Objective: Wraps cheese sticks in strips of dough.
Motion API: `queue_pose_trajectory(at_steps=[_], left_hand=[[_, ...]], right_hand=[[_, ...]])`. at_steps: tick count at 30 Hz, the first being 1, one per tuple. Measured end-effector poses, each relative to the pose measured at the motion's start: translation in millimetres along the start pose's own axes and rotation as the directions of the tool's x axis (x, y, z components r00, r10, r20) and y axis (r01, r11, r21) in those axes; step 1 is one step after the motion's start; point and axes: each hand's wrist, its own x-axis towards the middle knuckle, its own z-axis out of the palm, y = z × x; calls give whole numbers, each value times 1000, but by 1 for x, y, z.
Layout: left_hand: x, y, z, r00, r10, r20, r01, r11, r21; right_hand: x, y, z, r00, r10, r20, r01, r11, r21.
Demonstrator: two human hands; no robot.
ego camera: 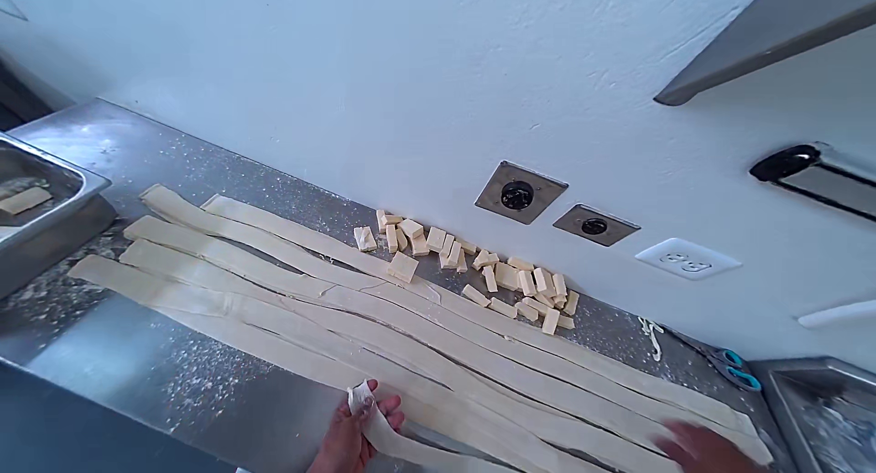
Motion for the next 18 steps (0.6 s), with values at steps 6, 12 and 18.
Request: queue_pose_trajectory(at_steps=[6, 12, 18], left_hand=[[6, 10, -27, 987, 114, -110, -112, 993, 23], [7, 27, -40, 956, 183, -228, -184, 983, 16], [10, 29, -44, 948, 224, -226, -216, 975, 56]], right_hand=[[118, -315, 13, 866, -441, -235, 493, 828, 266], [172, -410, 18, 815, -527, -242, 580, 738, 346], [163, -400, 3, 786, -548, -287, 616, 732, 292]])
